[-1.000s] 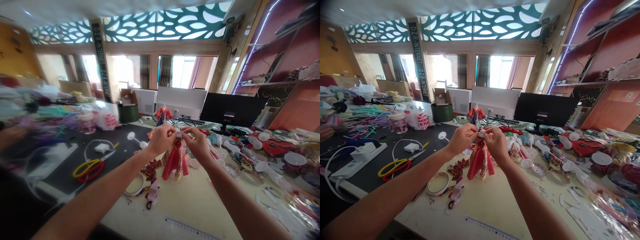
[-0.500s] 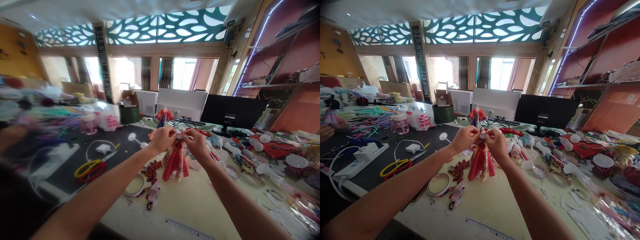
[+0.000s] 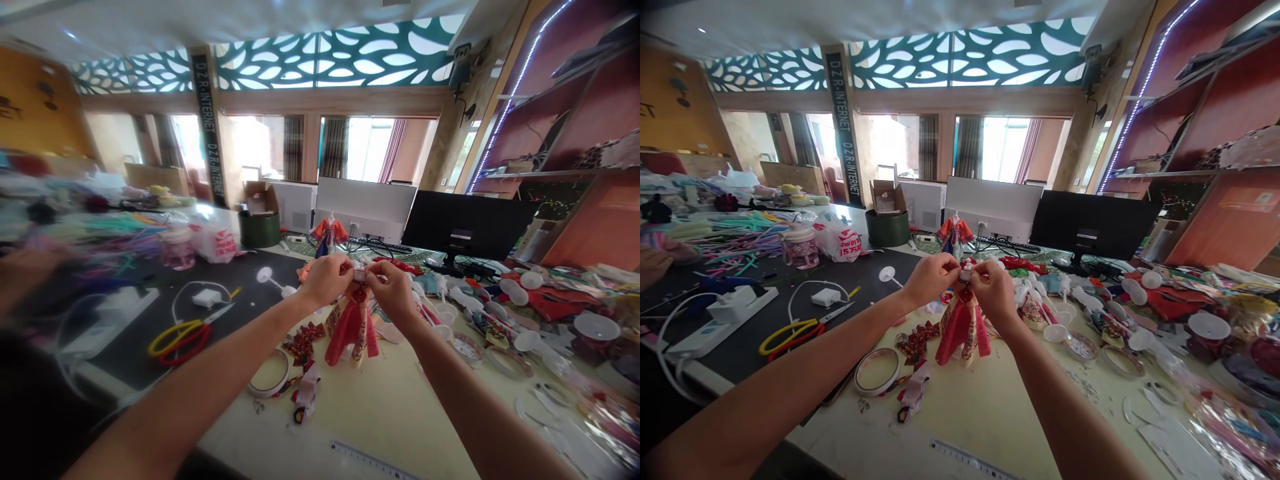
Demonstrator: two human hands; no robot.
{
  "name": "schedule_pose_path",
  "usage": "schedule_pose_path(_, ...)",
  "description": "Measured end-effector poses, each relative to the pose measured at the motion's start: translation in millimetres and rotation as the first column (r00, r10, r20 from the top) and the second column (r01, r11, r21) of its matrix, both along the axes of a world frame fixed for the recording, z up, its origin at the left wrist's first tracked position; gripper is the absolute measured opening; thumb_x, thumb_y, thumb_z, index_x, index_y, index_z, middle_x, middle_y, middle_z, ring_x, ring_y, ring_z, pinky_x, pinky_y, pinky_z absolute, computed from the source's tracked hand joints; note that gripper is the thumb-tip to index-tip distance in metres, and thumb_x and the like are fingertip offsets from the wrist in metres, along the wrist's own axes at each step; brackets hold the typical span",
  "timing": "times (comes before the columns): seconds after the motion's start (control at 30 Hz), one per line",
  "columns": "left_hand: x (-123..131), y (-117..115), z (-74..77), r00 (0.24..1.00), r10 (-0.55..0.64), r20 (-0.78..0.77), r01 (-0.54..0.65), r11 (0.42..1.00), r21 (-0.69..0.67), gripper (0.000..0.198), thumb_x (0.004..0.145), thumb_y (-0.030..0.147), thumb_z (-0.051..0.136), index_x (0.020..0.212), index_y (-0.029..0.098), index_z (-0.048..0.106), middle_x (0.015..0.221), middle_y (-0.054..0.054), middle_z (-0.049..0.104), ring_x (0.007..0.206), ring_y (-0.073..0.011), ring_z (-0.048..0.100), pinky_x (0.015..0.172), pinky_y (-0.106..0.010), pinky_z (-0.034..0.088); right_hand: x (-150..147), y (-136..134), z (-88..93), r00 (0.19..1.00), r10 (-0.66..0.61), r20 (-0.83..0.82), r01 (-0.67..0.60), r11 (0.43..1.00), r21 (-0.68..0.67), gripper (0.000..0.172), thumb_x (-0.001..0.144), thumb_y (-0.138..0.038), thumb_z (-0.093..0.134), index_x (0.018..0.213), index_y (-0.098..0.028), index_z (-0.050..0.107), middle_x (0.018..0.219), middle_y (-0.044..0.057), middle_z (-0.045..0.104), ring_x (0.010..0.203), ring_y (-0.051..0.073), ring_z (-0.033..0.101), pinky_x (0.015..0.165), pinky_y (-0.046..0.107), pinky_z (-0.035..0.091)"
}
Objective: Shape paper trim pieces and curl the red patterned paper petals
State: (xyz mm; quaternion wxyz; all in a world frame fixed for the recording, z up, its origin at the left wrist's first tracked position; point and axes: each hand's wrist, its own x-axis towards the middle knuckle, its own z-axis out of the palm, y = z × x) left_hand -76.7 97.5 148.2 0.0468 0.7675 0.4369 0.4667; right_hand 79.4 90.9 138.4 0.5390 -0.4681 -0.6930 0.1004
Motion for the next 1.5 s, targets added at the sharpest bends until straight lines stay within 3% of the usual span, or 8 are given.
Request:
schedule_pose_path(0.73,-1,1,4.3,0.997,-0.074,0.028,0.075,0.996,-0.043,0.014,0.079,0.022,0.055,0.073,0.017,0.066,0.074,-0.002,0.068,0.068,-0.0154,0.061,0.061,-0.023,0.045,-2,3,-4.0,0.999,0.017,-0.031,-0.017,1.000,0.005,0.015,0.072,-0.030,0.052,0.072,-0.018,0.061,0.067,0.004,0.063,0.063,0.019,0.058,0.059,0.029,0.043)
schedule_pose_path(1.3,5,3,-4.8,0.984,-0.096,0.148,0.104,0.993,-0.049,0.015,0.081,0.021,0.055,0.083,0.017,0.069,0.087,-0.003,0.070,0.080,-0.0165,0.064,0.072,-0.024,0.049,2,3,-7.6,0.997,0.036,-0.062,-0.037,0.999,-0.004,0.017,0.074,-0.031,0.052,0.075,-0.018,0.062,0.070,0.005,0.065,0.064,0.019,0.058,0.061,0.030,0.045)
schedule_pose_path(1.5,8,2,-10.4,0.977,-0.070,0.202,0.079,0.996,-0.037,0.013,0.081,0.022,0.055,0.085,0.016,0.067,0.079,-0.002,0.069,0.072,-0.0154,0.064,0.065,-0.024,0.049,1,0,-5.5,0.998,0.032,-0.060,-0.033,0.999,-0.013,0.015,0.074,-0.030,0.053,0.074,-0.018,0.062,0.069,0.005,0.064,0.065,0.020,0.058,0.060,0.031,0.045)
